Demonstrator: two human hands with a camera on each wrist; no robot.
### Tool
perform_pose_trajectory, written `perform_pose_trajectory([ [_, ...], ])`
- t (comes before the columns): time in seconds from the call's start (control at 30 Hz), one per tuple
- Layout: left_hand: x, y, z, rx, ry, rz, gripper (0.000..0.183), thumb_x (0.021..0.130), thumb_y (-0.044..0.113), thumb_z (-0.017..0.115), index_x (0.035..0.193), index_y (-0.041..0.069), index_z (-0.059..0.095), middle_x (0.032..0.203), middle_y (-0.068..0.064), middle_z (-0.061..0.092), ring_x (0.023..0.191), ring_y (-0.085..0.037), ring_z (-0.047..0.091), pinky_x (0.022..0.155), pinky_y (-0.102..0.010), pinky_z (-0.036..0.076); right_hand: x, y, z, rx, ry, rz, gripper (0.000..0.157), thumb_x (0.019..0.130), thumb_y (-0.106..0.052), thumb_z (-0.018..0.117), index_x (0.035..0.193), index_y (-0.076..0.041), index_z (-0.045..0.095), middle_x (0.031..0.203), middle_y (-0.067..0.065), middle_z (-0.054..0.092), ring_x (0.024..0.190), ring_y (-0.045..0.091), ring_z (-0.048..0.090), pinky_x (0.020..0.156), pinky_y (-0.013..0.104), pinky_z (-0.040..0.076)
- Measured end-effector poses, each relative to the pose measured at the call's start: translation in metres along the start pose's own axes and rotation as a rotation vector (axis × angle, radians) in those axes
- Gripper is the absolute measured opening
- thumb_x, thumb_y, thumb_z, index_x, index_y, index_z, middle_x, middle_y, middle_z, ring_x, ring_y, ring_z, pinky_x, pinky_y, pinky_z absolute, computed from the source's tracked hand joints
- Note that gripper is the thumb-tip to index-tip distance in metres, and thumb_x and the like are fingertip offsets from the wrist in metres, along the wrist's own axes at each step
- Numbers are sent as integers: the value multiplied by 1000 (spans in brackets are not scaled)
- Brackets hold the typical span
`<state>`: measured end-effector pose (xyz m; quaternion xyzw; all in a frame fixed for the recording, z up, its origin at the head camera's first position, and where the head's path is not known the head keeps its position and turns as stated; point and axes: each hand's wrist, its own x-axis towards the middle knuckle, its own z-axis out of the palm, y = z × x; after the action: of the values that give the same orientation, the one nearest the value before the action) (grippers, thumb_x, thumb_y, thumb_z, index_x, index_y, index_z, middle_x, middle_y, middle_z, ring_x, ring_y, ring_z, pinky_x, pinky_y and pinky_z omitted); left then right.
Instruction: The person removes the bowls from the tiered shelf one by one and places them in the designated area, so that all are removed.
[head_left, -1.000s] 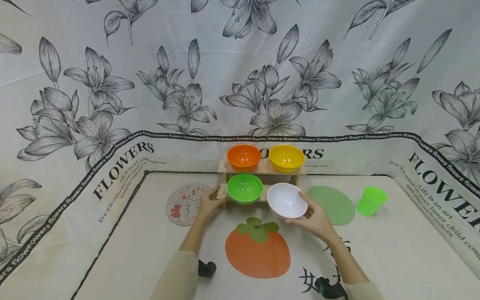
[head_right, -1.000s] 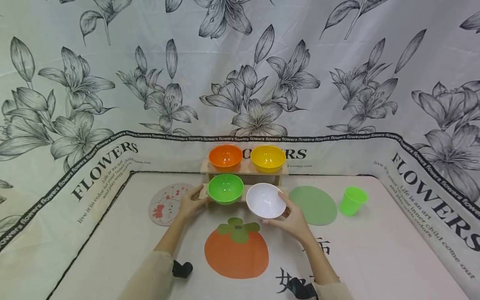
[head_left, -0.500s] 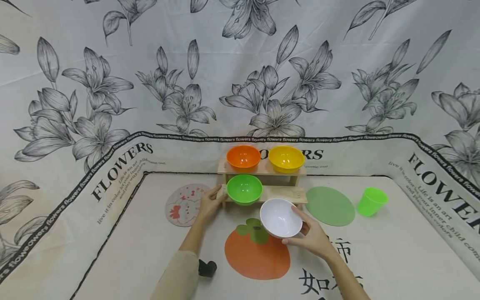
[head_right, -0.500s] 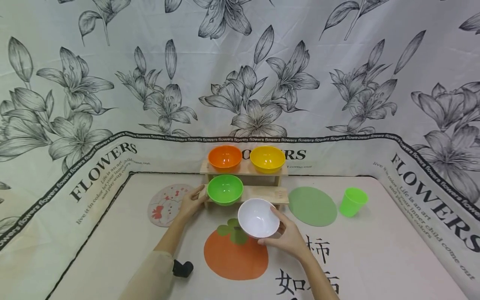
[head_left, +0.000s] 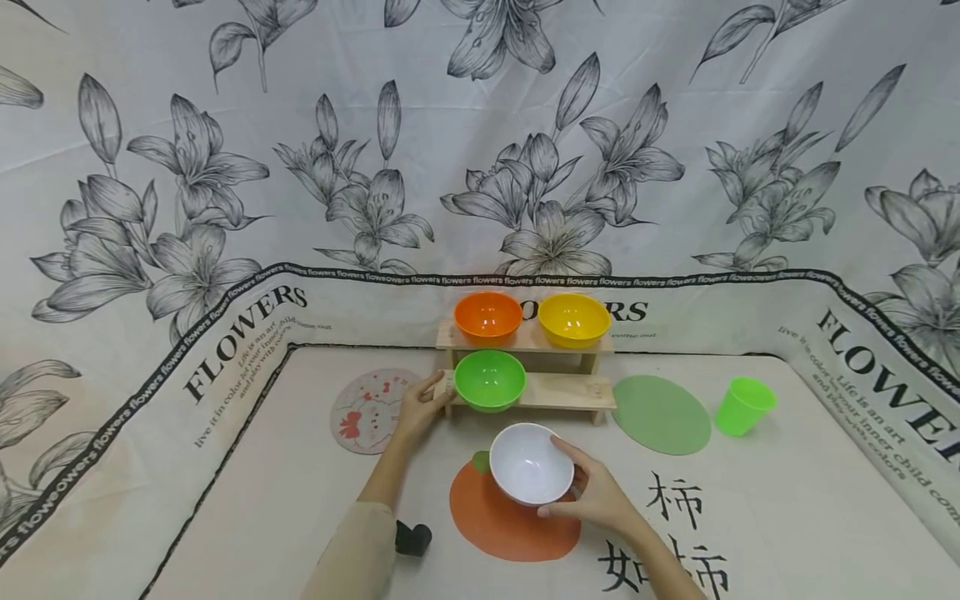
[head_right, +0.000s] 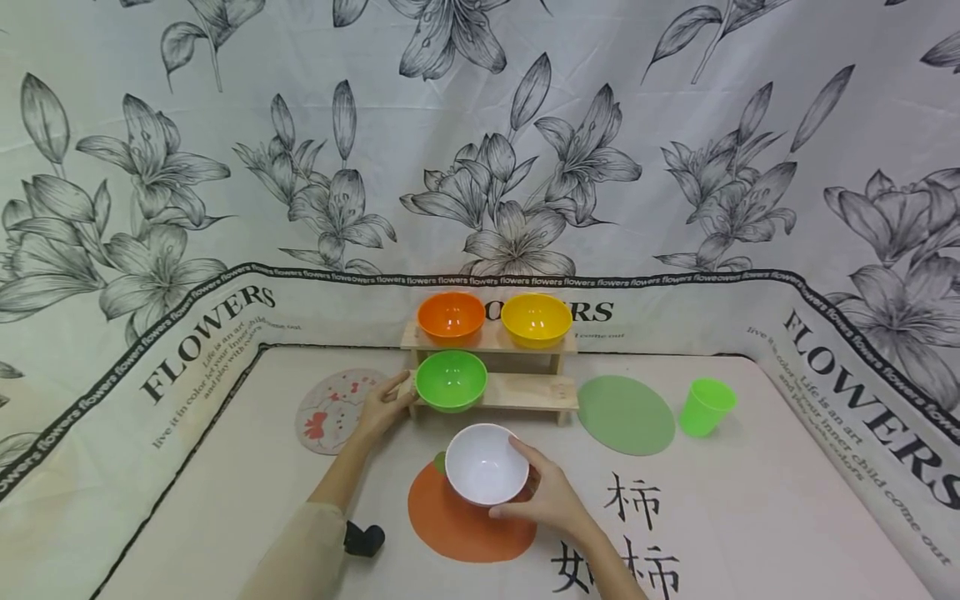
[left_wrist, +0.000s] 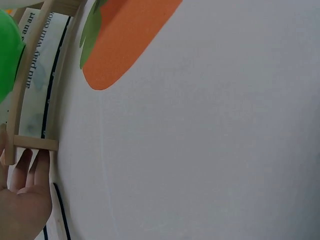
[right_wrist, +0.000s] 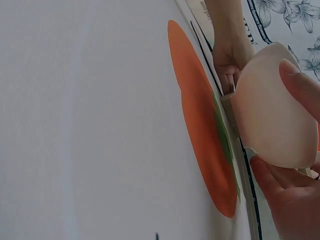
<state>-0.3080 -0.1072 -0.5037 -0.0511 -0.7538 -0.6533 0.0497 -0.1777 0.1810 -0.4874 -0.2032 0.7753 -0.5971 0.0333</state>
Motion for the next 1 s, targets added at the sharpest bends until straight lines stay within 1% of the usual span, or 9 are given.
perform_pose_trajectory([
  [0.13,1,0,0,-15,0,-15,52,84,11,70,131,-3,51,135,-26,48,112,-39,57,88,-37,55,5,2,10,-24,-36,-53,96,63,-6,86,137,16,31,135,39,37,110,46,53,89,31,54],
  [0.27,1,1,0,-12,-4,-15,53,85,11,69,131,-5,50,134,-28,47,112,-40,56,88,-37,55,14,4,20,-37,-58,-69,95,63,-8,87,137,15,32,133,38,40,109,43,55,90,33,54],
  [0.33,1,2,-1,-20,-7,-18,54,85,12,69,132,-6,49,134,-28,47,112,-41,56,88,-38,54,17,5,25,-33,-66,-56,96,63,-10,87,138,13,33,133,36,40,111,42,54,92,31,53],
  [0.43,1,2,-1,-31,-10,-20,54,85,11,68,132,-7,48,134,-29,46,113,-42,54,89,-40,53,22,6,33,25,-81,-43,97,63,-10,87,140,12,31,134,35,36,113,44,52,92,31,53],
  [0.57,0,2,-1,-20,1,-37,54,85,12,69,132,-3,50,135,-26,47,115,-39,55,90,-37,53,27,7,43,117,-107,-36,98,65,-6,86,141,13,27,139,36,32,115,47,50,91,32,53],
  [0.63,0,2,-1,-25,6,-44,53,84,11,70,132,-2,51,135,-24,49,115,-38,55,91,-36,53,30,7,46,138,-122,-26,98,65,-4,85,141,13,25,140,36,32,116,46,49,91,32,53],
  [0.7,0,1,0,-25,11,-45,53,83,11,71,132,0,52,135,-21,50,115,-37,56,91,-36,53,32,6,50,121,-123,-12,98,65,-5,85,141,13,26,141,34,33,117,44,50,91,32,53],
  [0.87,1,-1,0,-23,11,-28,53,84,13,71,132,-1,51,134,-21,51,115,-37,56,92,-37,52,39,3,57,77,-131,7,98,65,-10,86,141,11,29,143,31,33,118,40,51,91,31,53],
  [1.0,1,-1,0,-32,5,-33,54,84,13,70,132,-1,51,135,-21,50,116,-38,54,93,-38,52,44,2,62,92,-161,15,97,67,-11,85,143,8,28,143,29,34,118,38,51,93,31,52],
])
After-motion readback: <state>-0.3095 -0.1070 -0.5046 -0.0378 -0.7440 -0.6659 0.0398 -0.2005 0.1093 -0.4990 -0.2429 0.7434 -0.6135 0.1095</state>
